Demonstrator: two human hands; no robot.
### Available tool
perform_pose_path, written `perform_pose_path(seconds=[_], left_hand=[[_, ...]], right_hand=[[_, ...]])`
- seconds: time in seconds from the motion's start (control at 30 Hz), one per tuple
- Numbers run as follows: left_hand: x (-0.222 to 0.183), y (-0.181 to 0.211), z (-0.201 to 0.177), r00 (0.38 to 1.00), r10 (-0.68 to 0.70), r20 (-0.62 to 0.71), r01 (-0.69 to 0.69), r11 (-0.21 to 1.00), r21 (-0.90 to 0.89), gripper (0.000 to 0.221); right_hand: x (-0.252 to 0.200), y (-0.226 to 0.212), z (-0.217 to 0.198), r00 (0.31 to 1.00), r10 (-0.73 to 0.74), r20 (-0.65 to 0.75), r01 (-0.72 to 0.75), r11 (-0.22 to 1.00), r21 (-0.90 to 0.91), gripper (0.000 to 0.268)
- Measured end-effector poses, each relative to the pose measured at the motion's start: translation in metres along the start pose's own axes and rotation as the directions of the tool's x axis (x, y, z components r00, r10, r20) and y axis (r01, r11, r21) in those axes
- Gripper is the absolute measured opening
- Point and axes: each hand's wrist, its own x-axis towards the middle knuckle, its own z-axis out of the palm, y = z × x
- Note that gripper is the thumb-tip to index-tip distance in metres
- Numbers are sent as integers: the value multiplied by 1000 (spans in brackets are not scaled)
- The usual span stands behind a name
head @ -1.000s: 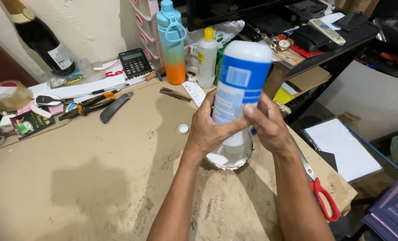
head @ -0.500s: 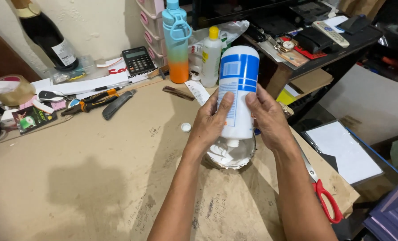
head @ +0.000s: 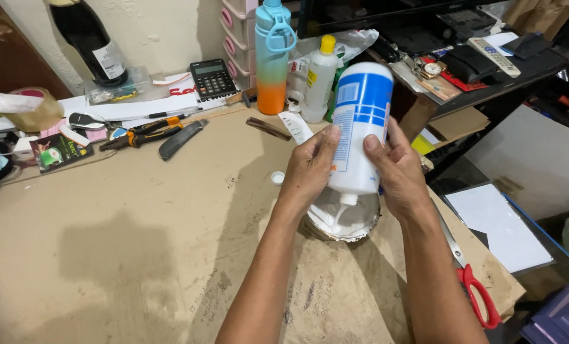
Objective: The person prepares glue for a task by pouring it from a large commercial bottle into a smaller metal bowl on a workbench.
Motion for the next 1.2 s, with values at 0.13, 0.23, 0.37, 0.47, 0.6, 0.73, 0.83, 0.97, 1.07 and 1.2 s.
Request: perform_pose_path(seconds=[0.13, 0.23, 0.37, 0.47, 0.6, 0.73, 0.83, 0.97, 1.07, 1.2], left_hand=[[-2, 1, -5, 992, 122, 43, -121, 992, -39, 75], [-6, -1, -11, 968, 227, 110, -219, 973, -73, 86], [3, -14, -14, 904, 388, 180, -367, 920, -139, 86], [1, -15, -13, 867, 459, 193, -436, 887, -154, 83], [1, -14, -10, 833, 511, 212, -486, 859, -162, 81], [3, -16, -10, 819, 528, 225, -503, 849, -163, 82], [3, -16, -9, 819, 529, 222, -504, 848, -164, 82], [3, -17, -9, 814, 533, 229, -505, 846, -173, 82], [4, -17, -10, 812, 534, 236, -505, 845, -175, 84], [4, -18, -10, 812, 534, 236, -504, 845, -179, 83]], right_hand=[[0, 1, -7, 987, -158, 41, 159, 987, -19, 93], [-1, 0, -6, 960, -271, 72, 271, 963, 9, 97], [0, 8, -16, 930, -360, 71, 361, 932, 2, 94], [3, 16, -26, 908, -412, 78, 412, 911, 9, 92], [3, 15, -32, 864, -496, 80, 497, 867, 7, 92], [0, 9, -30, 853, -517, 69, 519, 855, -7, 89], [0, 9, -31, 852, -520, 68, 521, 853, -8, 90], [-1, 9, -30, 847, -528, 62, 530, 848, -10, 90], [-2, 8, -29, 848, -526, 57, 528, 849, -11, 89], [-4, 6, -28, 849, -525, 61, 527, 849, -25, 87]])
